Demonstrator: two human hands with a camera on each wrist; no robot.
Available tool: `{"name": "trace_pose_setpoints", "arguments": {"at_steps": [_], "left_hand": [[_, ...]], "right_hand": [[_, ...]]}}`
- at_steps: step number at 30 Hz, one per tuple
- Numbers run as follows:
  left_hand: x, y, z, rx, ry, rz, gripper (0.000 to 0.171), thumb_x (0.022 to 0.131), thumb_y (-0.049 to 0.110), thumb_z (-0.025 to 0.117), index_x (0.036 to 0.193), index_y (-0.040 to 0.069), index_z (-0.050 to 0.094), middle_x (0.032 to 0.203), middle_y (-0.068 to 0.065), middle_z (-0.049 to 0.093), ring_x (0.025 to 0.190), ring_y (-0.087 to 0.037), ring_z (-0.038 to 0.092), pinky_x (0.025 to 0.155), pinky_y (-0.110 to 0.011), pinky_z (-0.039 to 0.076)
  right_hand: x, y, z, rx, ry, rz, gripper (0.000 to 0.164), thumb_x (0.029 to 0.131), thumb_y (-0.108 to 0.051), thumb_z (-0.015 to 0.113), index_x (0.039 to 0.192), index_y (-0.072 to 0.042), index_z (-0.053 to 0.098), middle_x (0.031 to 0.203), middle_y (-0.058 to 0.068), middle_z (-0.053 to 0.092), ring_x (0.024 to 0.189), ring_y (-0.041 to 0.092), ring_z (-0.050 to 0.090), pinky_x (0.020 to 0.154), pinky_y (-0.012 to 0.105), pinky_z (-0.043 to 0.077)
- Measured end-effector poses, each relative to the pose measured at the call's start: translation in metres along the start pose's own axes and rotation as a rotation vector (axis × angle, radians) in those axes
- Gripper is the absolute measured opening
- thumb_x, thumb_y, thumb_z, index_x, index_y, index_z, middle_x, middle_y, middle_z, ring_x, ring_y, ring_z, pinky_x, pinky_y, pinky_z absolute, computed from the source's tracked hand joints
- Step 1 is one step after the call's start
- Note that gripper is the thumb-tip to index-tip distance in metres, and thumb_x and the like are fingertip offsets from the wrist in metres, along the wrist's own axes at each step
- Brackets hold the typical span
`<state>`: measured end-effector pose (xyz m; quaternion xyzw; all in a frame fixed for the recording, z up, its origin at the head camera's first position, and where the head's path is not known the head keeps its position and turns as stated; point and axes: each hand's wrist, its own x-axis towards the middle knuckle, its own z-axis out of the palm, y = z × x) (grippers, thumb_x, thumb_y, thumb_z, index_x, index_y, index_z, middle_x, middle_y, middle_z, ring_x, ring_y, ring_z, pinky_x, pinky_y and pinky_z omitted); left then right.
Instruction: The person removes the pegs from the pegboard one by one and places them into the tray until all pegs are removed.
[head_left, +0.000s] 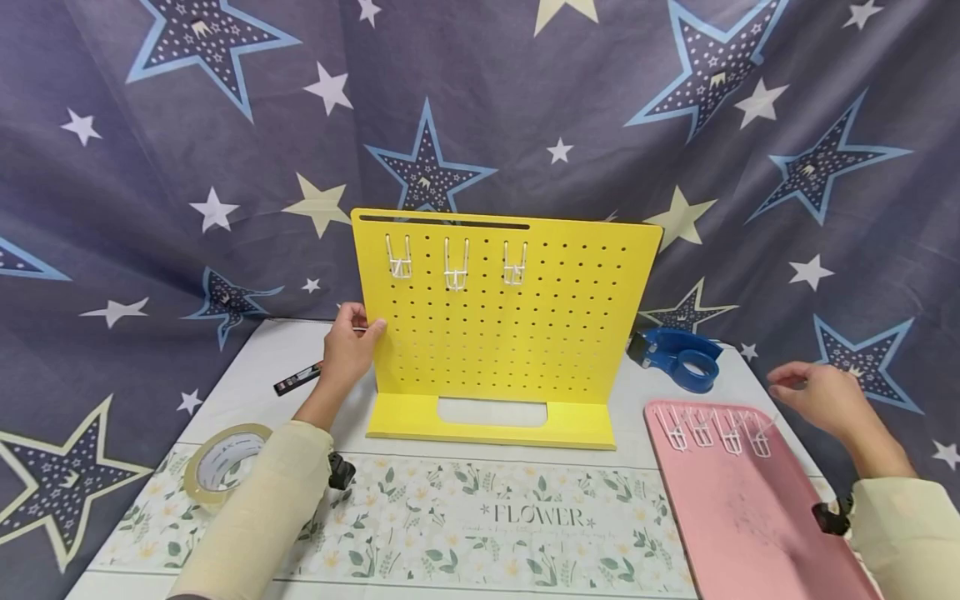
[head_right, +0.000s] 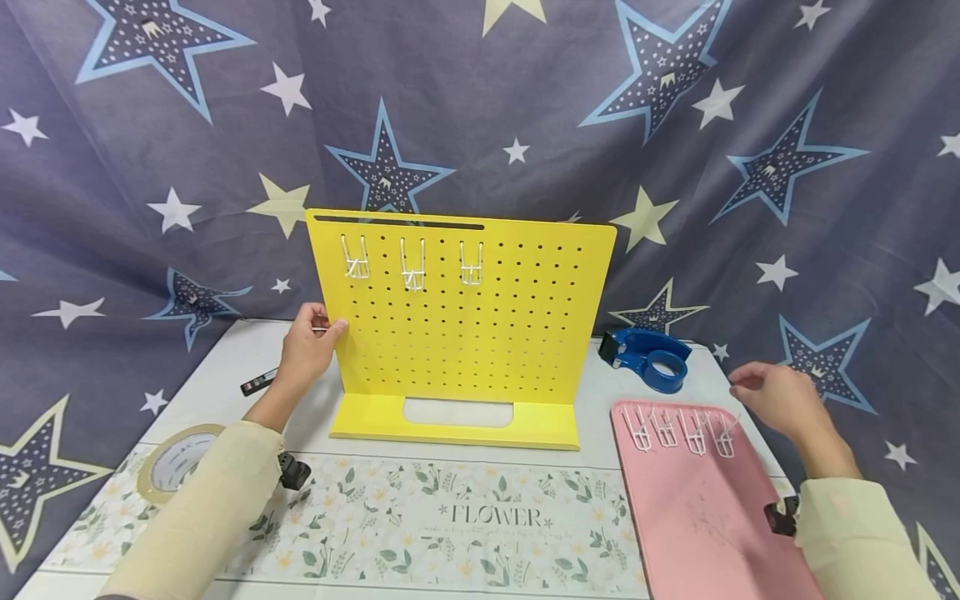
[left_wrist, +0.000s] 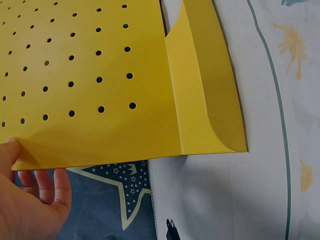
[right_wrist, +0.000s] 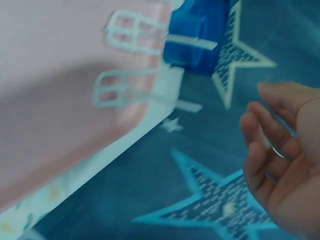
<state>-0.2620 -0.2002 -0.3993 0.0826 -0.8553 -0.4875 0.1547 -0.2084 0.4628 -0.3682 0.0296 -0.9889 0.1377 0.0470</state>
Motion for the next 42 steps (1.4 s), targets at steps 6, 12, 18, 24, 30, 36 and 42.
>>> {"name": "trace_pose_setpoints", "arguments": {"at_steps": [6, 12, 18, 24, 30, 36, 42], "left_hand": [[-0.001, 0.001, -0.001, 0.001, -0.005, 0.004, 0.028, 0.103, 0.027, 0.06, 0.121, 0.01, 0.046, 0.117, -0.013, 0.06, 0.109, -0.031, 0.063, 0.083, -0.036, 0.05], [0.0, 0.001, -0.001, 0.006, -0.005, 0.003, 0.029, 0.103, 0.028, 0.06, 0.121, 0.01, 0.046, 0.117, -0.013, 0.06, 0.11, -0.031, 0.063, 0.083, -0.037, 0.051], [-0.001, 0.0, -0.001, 0.004, -0.004, -0.01, 0.029, 0.103, 0.028, 0.06, 0.121, 0.011, 0.046, 0.117, -0.013, 0.06, 0.109, -0.031, 0.063, 0.083, -0.037, 0.05], [-0.002, 0.0, -0.001, 0.002, -0.006, -0.026, 0.029, 0.103, 0.028, 0.06, 0.123, 0.011, 0.046, 0.117, -0.012, 0.06, 0.109, -0.031, 0.063, 0.084, -0.037, 0.05], [-0.001, -0.001, -0.001, 0.001, -0.012, -0.024, 0.029, 0.103, 0.028, 0.06, 0.122, 0.011, 0.046, 0.117, -0.013, 0.06, 0.11, -0.031, 0.063, 0.086, -0.038, 0.051], [-0.001, 0.0, -0.001, 0.006, -0.005, -0.016, 0.029, 0.103, 0.027, 0.061, 0.121, 0.011, 0.046, 0.116, -0.013, 0.06, 0.11, -0.032, 0.063, 0.087, -0.039, 0.051], [-0.001, 0.001, -0.001, 0.003, -0.001, -0.017, 0.029, 0.103, 0.027, 0.061, 0.121, 0.011, 0.046, 0.116, -0.013, 0.06, 0.11, -0.032, 0.063, 0.088, -0.039, 0.05]], "right_hand": [[0.006, -0.037, -0.005, 0.006, 0.148, -0.089, 0.023, 0.093, -0.02, 0.069, 0.108, -0.003, 0.073, 0.094, 0.019, 0.075, 0.079, 0.034, 0.068, 0.063, 0.036, 0.046], [0.012, -0.082, -0.008, 0.03, 0.26, -0.179, 0.016, 0.093, -0.017, 0.07, 0.105, -0.006, 0.074, 0.087, 0.015, 0.075, 0.075, 0.028, 0.065, 0.061, 0.031, 0.044], [0.02, -0.127, -0.009, 0.077, 0.299, -0.193, 0.019, 0.095, -0.017, 0.071, 0.112, -0.008, 0.073, 0.095, 0.016, 0.075, 0.081, 0.03, 0.067, 0.068, 0.041, 0.053], [0.029, -0.17, 0.004, 0.152, 0.37, -0.221, 0.021, 0.095, -0.015, 0.07, 0.114, -0.007, 0.073, 0.099, 0.017, 0.075, 0.084, 0.031, 0.068, 0.079, 0.054, 0.059], [0.042, -0.21, 0.015, 0.188, 0.425, -0.278, 0.02, 0.093, -0.009, 0.07, 0.113, -0.005, 0.073, 0.098, 0.016, 0.073, 0.081, 0.031, 0.07, 0.075, 0.05, 0.06], [0.052, -0.247, 0.018, 0.204, 0.503, -0.338, 0.019, 0.092, -0.011, 0.073, 0.111, -0.007, 0.075, 0.095, 0.011, 0.072, 0.078, 0.027, 0.069, 0.071, 0.043, 0.058], [0.059, -0.28, 0.022, 0.21, 0.542, -0.382, 0.02, 0.092, -0.015, 0.075, 0.111, -0.01, 0.075, 0.099, 0.008, 0.072, 0.082, 0.025, 0.068, 0.072, 0.041, 0.055]]}}
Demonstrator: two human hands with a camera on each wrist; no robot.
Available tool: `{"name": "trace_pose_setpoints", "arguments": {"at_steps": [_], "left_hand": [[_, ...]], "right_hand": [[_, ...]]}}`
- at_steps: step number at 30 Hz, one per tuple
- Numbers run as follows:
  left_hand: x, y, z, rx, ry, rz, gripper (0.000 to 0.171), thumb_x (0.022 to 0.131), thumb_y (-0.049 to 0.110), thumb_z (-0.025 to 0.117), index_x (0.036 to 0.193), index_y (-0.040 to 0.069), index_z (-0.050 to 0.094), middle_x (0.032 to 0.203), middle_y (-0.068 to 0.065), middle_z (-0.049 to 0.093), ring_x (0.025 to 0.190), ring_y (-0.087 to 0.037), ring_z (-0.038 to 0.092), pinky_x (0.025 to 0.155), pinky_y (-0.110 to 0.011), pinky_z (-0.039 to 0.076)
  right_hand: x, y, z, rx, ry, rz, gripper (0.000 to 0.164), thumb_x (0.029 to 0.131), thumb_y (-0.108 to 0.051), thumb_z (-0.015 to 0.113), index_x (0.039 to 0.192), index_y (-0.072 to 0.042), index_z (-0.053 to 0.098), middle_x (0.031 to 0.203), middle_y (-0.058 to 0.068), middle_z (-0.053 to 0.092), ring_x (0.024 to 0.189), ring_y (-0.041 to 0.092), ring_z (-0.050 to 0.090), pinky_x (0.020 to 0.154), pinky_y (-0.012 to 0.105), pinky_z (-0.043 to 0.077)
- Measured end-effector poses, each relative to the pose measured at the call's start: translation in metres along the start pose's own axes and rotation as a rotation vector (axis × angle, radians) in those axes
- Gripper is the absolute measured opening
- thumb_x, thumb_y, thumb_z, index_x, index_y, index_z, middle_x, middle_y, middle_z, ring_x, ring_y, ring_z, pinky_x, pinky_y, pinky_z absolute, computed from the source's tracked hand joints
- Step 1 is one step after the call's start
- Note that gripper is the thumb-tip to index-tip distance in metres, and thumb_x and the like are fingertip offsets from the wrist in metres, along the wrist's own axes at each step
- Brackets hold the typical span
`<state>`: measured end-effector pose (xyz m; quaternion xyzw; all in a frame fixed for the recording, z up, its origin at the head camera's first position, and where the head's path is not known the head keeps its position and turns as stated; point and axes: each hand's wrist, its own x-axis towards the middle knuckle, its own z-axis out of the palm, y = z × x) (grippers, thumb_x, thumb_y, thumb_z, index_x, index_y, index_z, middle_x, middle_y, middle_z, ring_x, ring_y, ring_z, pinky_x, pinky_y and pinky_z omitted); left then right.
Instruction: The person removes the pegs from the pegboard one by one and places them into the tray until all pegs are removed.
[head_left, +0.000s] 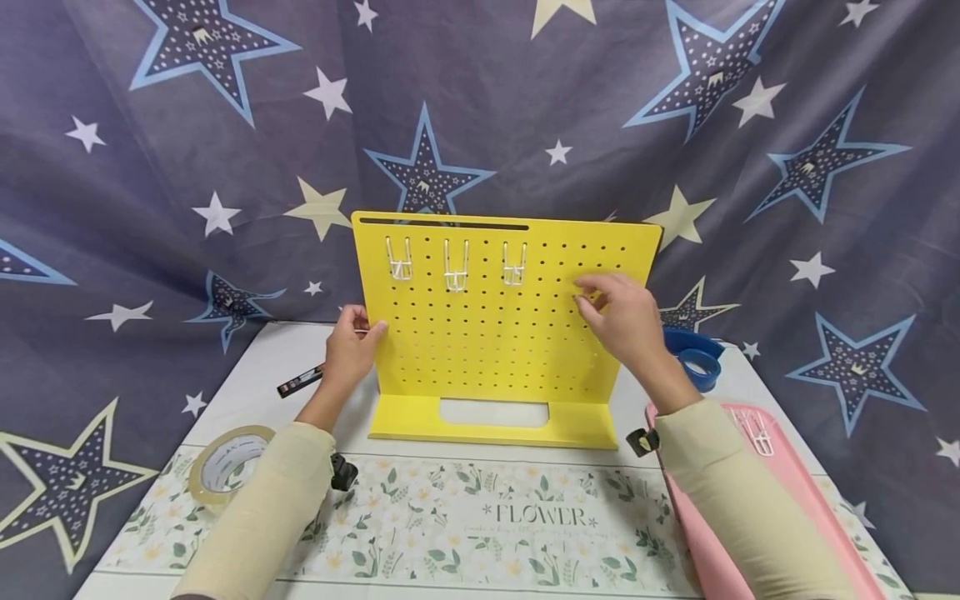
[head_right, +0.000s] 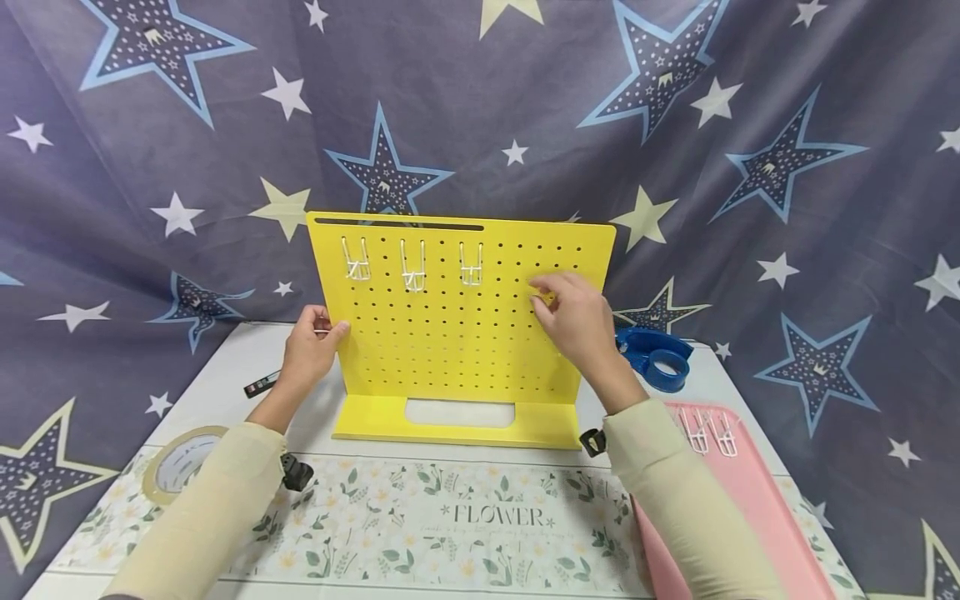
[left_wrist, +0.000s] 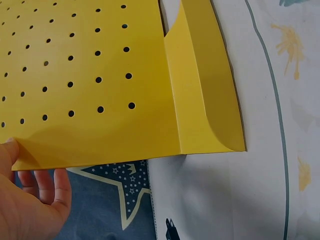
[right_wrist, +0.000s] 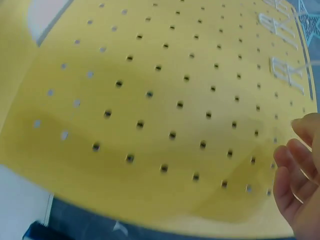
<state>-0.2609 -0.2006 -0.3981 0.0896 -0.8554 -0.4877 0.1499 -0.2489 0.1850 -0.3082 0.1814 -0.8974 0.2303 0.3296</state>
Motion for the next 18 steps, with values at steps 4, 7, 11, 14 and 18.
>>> {"name": "trace_pose_setpoints", "arguments": {"at_steps": [4, 7, 11, 14, 18], "left_hand": [[0.001, 0.0, 0.001, 0.0, 0.001, 0.002, 0.029, 0.103, 0.027, 0.061, 0.121, 0.01, 0.046, 0.116, -0.013, 0.06, 0.11, -0.032, 0.063, 0.088, -0.039, 0.05], [0.001, 0.0, 0.001, -0.001, 0.002, 0.006, 0.028, 0.103, 0.027, 0.061, 0.121, 0.01, 0.046, 0.116, -0.013, 0.06, 0.11, -0.031, 0.063, 0.088, -0.039, 0.05], [0.001, 0.0, 0.0, -0.004, -0.002, 0.003, 0.027, 0.103, 0.026, 0.06, 0.121, 0.011, 0.046, 0.117, -0.012, 0.06, 0.11, -0.031, 0.062, 0.087, -0.039, 0.05], [0.001, 0.001, 0.0, -0.002, -0.001, -0.005, 0.027, 0.103, 0.026, 0.06, 0.12, 0.011, 0.046, 0.117, -0.012, 0.06, 0.11, -0.03, 0.063, 0.086, -0.037, 0.05], [0.0, 0.002, 0.0, -0.002, 0.003, -0.008, 0.027, 0.103, 0.026, 0.061, 0.12, 0.01, 0.047, 0.116, -0.012, 0.06, 0.109, -0.029, 0.063, 0.085, -0.036, 0.05]], "right_hand": [[0.008, -0.014, 0.009, -0.013, 0.011, -0.043, 0.02, 0.091, -0.017, 0.076, 0.111, -0.012, 0.075, 0.099, 0.006, 0.072, 0.082, 0.023, 0.068, 0.071, 0.039, 0.055], [0.015, -0.024, 0.014, -0.024, 0.02, -0.082, 0.021, 0.091, -0.018, 0.076, 0.112, -0.013, 0.075, 0.1, 0.005, 0.072, 0.08, 0.022, 0.07, 0.069, 0.038, 0.055], [0.022, -0.035, 0.02, -0.026, 0.027, -0.11, 0.023, 0.092, -0.018, 0.075, 0.114, -0.014, 0.074, 0.101, 0.005, 0.072, 0.08, 0.021, 0.071, 0.066, 0.036, 0.055], [0.026, -0.04, 0.025, -0.023, 0.034, -0.111, 0.022, 0.092, -0.018, 0.075, 0.113, -0.014, 0.074, 0.102, 0.005, 0.072, 0.079, 0.02, 0.07, 0.065, 0.035, 0.055], [0.031, -0.044, 0.032, -0.031, 0.045, -0.115, 0.021, 0.092, -0.018, 0.074, 0.113, -0.014, 0.074, 0.103, 0.005, 0.073, 0.079, 0.019, 0.07, 0.065, 0.033, 0.055]]}}
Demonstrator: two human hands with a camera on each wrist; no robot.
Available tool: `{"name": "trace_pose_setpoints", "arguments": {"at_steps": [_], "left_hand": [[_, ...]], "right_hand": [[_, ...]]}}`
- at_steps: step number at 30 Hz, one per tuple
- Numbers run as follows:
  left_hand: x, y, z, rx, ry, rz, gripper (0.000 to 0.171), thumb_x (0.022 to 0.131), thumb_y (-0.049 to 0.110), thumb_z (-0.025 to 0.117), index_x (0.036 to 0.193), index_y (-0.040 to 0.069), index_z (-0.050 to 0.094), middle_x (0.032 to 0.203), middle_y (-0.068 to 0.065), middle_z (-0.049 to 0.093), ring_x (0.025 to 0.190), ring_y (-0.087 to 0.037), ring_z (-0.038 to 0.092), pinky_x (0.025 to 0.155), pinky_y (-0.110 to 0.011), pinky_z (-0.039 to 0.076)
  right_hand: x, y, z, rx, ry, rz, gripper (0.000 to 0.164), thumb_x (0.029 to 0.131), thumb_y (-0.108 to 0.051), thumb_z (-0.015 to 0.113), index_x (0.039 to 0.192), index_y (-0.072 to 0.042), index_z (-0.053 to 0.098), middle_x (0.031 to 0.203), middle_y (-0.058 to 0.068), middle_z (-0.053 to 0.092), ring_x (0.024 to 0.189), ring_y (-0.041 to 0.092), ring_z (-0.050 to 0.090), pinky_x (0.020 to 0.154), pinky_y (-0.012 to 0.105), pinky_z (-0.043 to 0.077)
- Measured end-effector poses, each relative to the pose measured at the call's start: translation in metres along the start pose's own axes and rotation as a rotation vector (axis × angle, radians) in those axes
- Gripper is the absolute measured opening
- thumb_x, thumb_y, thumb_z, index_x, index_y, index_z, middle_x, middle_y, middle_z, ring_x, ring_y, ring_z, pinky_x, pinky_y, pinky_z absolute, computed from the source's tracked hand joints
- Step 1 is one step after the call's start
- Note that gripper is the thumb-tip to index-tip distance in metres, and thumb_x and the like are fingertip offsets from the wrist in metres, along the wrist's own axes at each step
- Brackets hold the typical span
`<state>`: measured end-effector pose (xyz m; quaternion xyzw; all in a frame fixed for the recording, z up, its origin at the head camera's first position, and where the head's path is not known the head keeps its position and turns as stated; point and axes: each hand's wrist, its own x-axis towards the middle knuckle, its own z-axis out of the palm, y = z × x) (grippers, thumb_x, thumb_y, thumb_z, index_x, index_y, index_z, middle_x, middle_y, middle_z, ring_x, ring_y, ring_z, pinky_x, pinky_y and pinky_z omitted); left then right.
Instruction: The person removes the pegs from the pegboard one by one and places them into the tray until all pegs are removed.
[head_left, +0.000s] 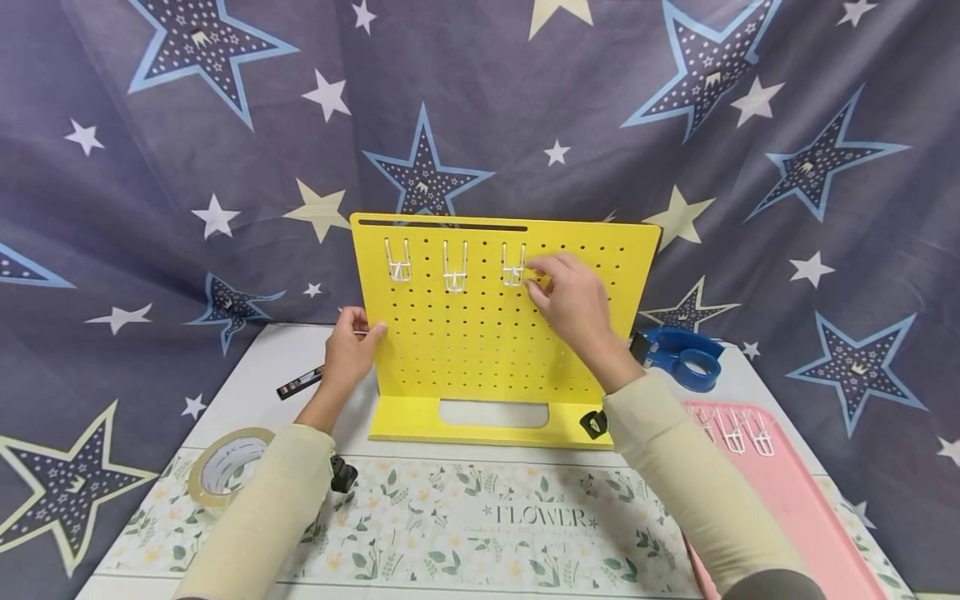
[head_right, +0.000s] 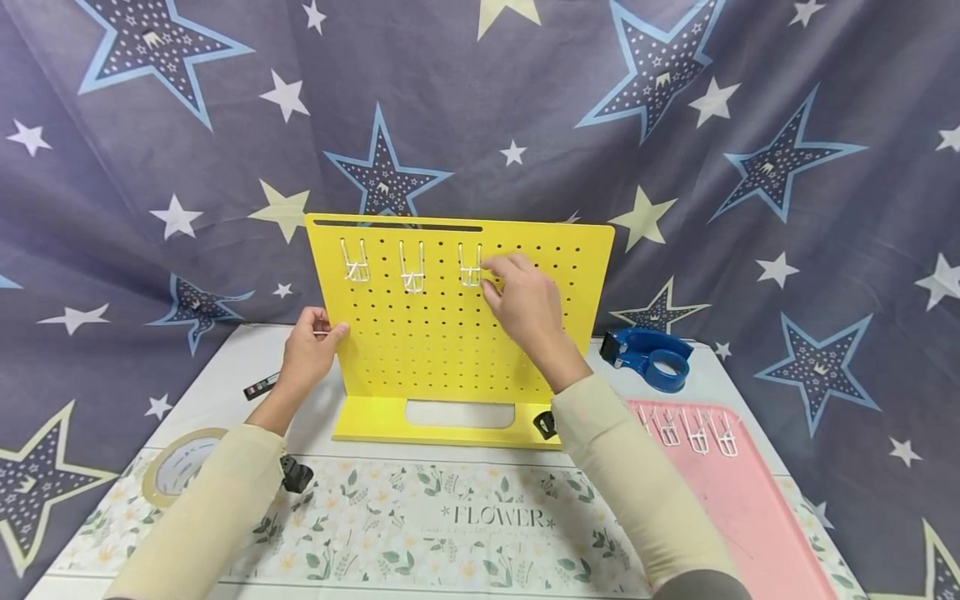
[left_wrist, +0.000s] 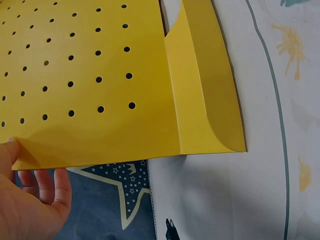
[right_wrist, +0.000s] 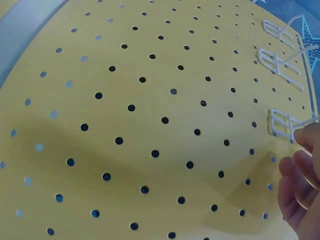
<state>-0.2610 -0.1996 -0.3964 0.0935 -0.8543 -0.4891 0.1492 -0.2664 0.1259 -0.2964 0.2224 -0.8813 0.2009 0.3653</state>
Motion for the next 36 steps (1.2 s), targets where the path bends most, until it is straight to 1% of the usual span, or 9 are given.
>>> {"name": "trace_pose_setpoints", "arguments": {"at_steps": [2, 9, 14, 20, 27, 36], "left_hand": [[0.0, 0.0, 0.0, -0.001, 0.0, 0.0, 0.027, 0.103, 0.026, 0.061, 0.12, 0.01, 0.047, 0.116, -0.012, 0.06, 0.109, -0.029, 0.063, 0.084, -0.036, 0.05], [-0.001, 0.0, 0.001, 0.001, -0.002, 0.017, 0.027, 0.103, 0.026, 0.061, 0.119, 0.01, 0.047, 0.117, -0.012, 0.061, 0.109, -0.03, 0.063, 0.085, -0.036, 0.05], [-0.001, 0.0, 0.001, 0.004, -0.008, 0.022, 0.026, 0.103, 0.026, 0.06, 0.119, 0.01, 0.046, 0.116, -0.012, 0.059, 0.108, -0.029, 0.062, 0.084, -0.035, 0.049], [0.0, -0.001, 0.001, -0.003, 0.005, 0.027, 0.026, 0.103, 0.024, 0.061, 0.118, 0.01, 0.047, 0.114, -0.012, 0.06, 0.107, -0.03, 0.063, 0.085, -0.036, 0.05], [0.0, -0.002, 0.001, -0.005, 0.013, 0.034, 0.025, 0.102, 0.024, 0.062, 0.117, 0.01, 0.047, 0.113, -0.012, 0.061, 0.106, -0.03, 0.064, 0.085, -0.036, 0.05], [-0.001, -0.001, 0.0, -0.003, 0.002, 0.011, 0.026, 0.103, 0.026, 0.06, 0.119, 0.01, 0.047, 0.114, -0.011, 0.059, 0.109, -0.029, 0.062, 0.084, -0.036, 0.049]], "right_hand": [[0.002, -0.002, 0.003, -0.008, 0.006, -0.004, 0.021, 0.093, -0.019, 0.074, 0.113, -0.015, 0.074, 0.103, 0.005, 0.073, 0.078, 0.019, 0.071, 0.063, 0.032, 0.055], [0.004, -0.006, 0.013, -0.043, 0.016, 0.0, 0.016, 0.094, -0.019, 0.072, 0.11, -0.016, 0.075, 0.104, 0.004, 0.073, 0.079, 0.018, 0.069, 0.054, 0.029, 0.047], [0.005, -0.009, 0.017, -0.039, 0.035, 0.0, 0.014, 0.093, -0.017, 0.074, 0.107, -0.016, 0.075, 0.103, 0.004, 0.072, 0.077, 0.018, 0.068, 0.054, 0.028, 0.048], [0.007, -0.011, 0.019, -0.039, 0.058, -0.007, 0.013, 0.092, -0.017, 0.075, 0.105, -0.016, 0.077, 0.1, 0.004, 0.073, 0.077, 0.019, 0.068, 0.054, 0.03, 0.048], [0.011, -0.012, 0.02, -0.043, 0.072, -0.023, 0.008, 0.093, -0.017, 0.074, 0.1, -0.016, 0.078, 0.094, 0.002, 0.072, 0.074, 0.018, 0.066, 0.055, 0.03, 0.048], [0.01, -0.014, 0.019, -0.049, 0.084, -0.035, 0.008, 0.095, -0.018, 0.072, 0.1, -0.017, 0.079, 0.092, 0.002, 0.071, 0.073, 0.017, 0.064, 0.056, 0.03, 0.049]]}}
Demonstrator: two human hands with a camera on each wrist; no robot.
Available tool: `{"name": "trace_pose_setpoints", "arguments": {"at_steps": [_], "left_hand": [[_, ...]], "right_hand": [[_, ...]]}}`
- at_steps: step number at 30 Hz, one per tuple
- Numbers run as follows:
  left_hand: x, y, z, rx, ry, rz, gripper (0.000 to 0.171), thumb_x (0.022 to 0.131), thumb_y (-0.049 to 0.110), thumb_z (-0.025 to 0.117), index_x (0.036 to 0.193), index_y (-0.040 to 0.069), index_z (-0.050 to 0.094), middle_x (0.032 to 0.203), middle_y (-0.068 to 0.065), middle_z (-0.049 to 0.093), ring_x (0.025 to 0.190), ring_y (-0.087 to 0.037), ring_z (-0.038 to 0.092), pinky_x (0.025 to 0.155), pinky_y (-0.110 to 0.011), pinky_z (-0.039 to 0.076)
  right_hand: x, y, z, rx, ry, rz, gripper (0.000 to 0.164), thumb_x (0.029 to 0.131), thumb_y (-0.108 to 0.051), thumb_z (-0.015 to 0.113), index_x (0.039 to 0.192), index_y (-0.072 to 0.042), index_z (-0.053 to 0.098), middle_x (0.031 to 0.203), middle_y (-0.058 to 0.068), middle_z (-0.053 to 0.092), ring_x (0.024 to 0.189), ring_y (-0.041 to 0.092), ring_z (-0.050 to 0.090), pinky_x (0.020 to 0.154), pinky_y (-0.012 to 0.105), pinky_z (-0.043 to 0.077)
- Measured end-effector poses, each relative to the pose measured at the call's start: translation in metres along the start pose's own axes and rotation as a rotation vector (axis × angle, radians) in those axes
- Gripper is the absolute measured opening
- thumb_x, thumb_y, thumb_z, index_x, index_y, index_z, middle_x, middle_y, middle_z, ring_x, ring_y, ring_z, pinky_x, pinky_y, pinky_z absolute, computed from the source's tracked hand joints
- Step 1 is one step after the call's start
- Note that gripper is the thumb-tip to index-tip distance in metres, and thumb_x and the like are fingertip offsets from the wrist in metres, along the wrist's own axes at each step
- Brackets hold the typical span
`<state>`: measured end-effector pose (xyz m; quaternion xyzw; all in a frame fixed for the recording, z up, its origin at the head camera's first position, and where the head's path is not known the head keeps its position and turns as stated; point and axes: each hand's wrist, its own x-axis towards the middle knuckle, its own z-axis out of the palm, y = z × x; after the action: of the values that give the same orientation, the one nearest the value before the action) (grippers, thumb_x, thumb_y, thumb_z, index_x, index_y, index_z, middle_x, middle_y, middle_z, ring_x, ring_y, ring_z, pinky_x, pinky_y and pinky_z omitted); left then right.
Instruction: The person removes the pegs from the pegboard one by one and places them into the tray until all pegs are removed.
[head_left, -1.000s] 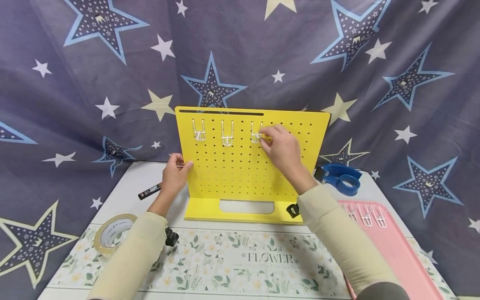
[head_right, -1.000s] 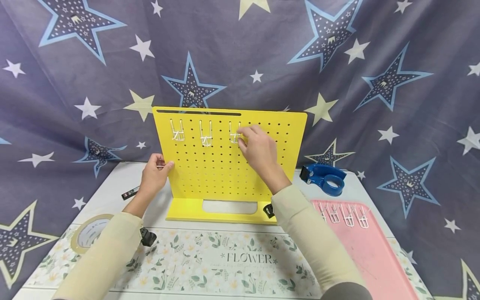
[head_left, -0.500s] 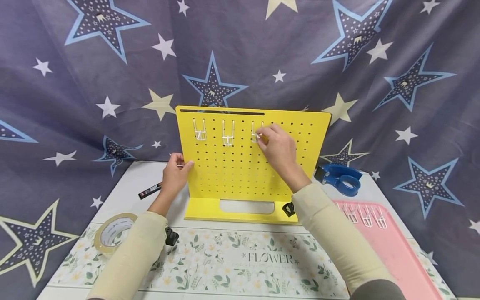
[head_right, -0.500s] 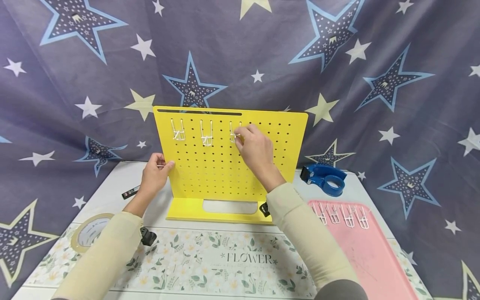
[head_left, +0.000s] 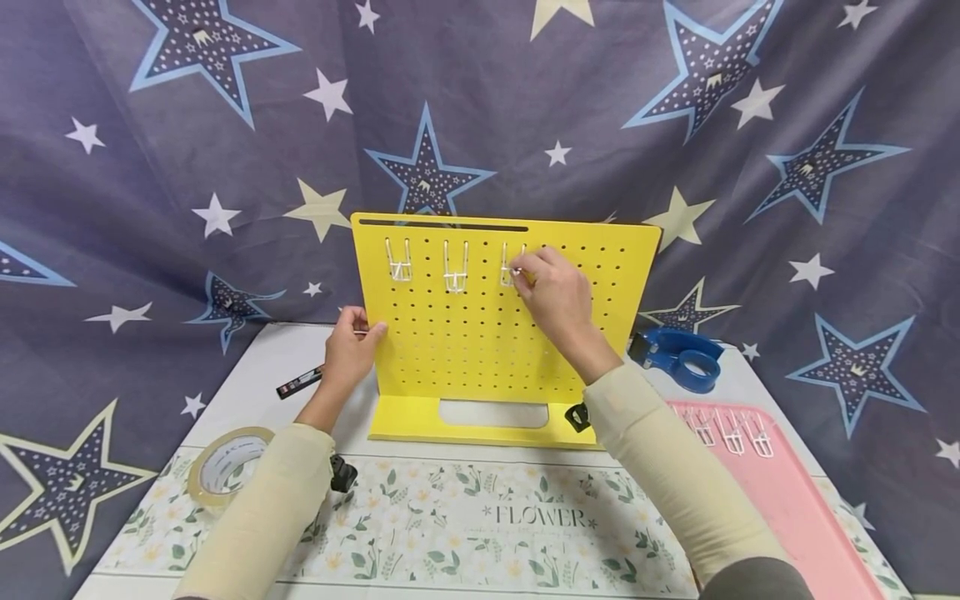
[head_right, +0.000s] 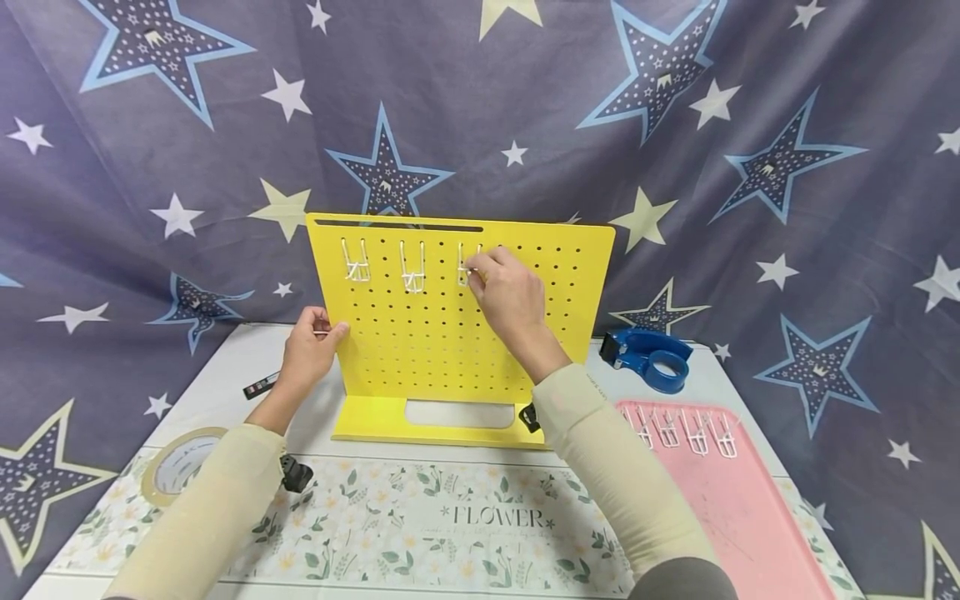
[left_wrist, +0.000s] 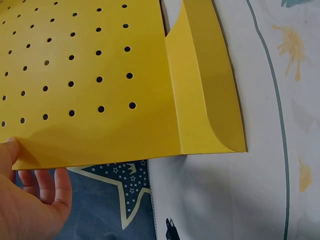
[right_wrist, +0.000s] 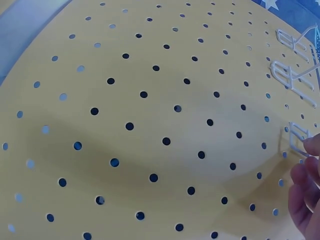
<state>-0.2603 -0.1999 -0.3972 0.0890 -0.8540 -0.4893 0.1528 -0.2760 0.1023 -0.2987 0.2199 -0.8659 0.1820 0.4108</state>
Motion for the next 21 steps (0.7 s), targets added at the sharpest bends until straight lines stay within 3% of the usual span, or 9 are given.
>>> {"name": "trace_pose_setpoints", "arguments": {"at_steps": [15, 21], "left_hand": [[-0.001, 0.001, 0.0, 0.002, -0.004, -0.012, 0.026, 0.103, 0.026, 0.06, 0.119, 0.01, 0.047, 0.116, -0.011, 0.06, 0.109, -0.029, 0.062, 0.087, -0.037, 0.05], [0.0, 0.0, 0.0, 0.006, -0.005, -0.003, 0.027, 0.103, 0.026, 0.06, 0.119, 0.01, 0.046, 0.116, -0.013, 0.06, 0.109, -0.03, 0.062, 0.087, -0.038, 0.05]], "right_hand": [[-0.008, 0.001, -0.014, 0.035, 0.045, -0.089, 0.006, 0.092, -0.015, 0.075, 0.097, -0.016, 0.079, 0.089, 0.003, 0.071, 0.07, 0.019, 0.065, 0.057, 0.031, 0.051], [-0.018, 0.008, -0.027, 0.065, 0.009, -0.076, 0.006, 0.091, -0.014, 0.076, 0.097, -0.016, 0.079, 0.09, 0.003, 0.071, 0.069, 0.018, 0.066, 0.06, 0.032, 0.054]]}}
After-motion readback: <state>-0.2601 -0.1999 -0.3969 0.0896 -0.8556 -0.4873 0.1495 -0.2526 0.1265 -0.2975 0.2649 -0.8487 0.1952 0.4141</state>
